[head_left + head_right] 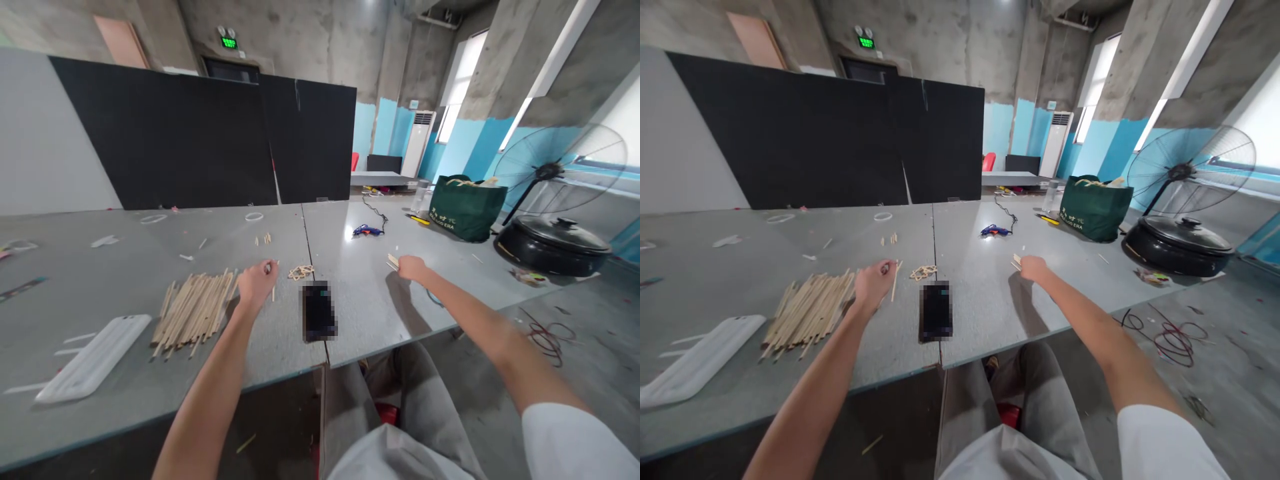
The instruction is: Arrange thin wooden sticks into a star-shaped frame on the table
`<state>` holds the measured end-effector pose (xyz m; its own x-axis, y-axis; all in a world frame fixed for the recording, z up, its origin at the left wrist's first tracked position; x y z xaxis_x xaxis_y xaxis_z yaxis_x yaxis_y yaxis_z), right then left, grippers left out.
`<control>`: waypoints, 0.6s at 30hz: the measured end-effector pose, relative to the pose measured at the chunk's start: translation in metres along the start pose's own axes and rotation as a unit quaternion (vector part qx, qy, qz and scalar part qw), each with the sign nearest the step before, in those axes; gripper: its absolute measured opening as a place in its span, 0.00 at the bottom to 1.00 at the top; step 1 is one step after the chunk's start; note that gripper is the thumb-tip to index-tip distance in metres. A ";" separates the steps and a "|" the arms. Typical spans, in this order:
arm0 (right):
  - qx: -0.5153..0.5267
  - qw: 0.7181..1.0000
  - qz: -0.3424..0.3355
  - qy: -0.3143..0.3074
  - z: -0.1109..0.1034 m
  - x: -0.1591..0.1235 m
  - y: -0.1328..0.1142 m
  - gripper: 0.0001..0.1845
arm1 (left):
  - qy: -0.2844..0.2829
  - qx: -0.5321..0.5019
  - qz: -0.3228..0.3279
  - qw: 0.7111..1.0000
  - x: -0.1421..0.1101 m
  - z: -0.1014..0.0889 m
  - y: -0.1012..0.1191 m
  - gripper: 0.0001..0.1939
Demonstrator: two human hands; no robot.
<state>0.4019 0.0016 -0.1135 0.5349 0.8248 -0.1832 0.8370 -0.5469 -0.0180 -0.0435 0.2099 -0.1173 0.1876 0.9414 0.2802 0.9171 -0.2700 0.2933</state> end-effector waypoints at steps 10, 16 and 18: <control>-0.049 0.998 0.032 -0.035 -0.012 0.002 0.010 0.24 | 0.005 0.003 0.002 1.000 -0.001 -0.006 0.002 0.24; -0.049 0.997 0.028 -0.043 -0.020 0.004 0.020 0.23 | 0.007 0.005 -0.001 1.000 0.000 -0.005 0.001 0.25; -0.047 0.998 0.023 -0.045 -0.017 0.004 0.018 0.23 | 0.008 0.004 -0.002 1.000 0.001 -0.004 0.000 0.25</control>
<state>0.4211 -0.0032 -0.0982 0.5636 0.7812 -0.2685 0.8215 -0.5641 0.0831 -0.0445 0.2100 -0.1136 0.1781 0.9392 0.2936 0.9203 -0.2645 0.2881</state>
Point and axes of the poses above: each hand's wrist, its own x-axis towards the middle knuckle, its own z-axis out of the palm, y = z × x, the point moved 7 cm from there along x, towards the middle knuckle, and after that the axes turned 8 degrees about x, right-handed, at the moved point
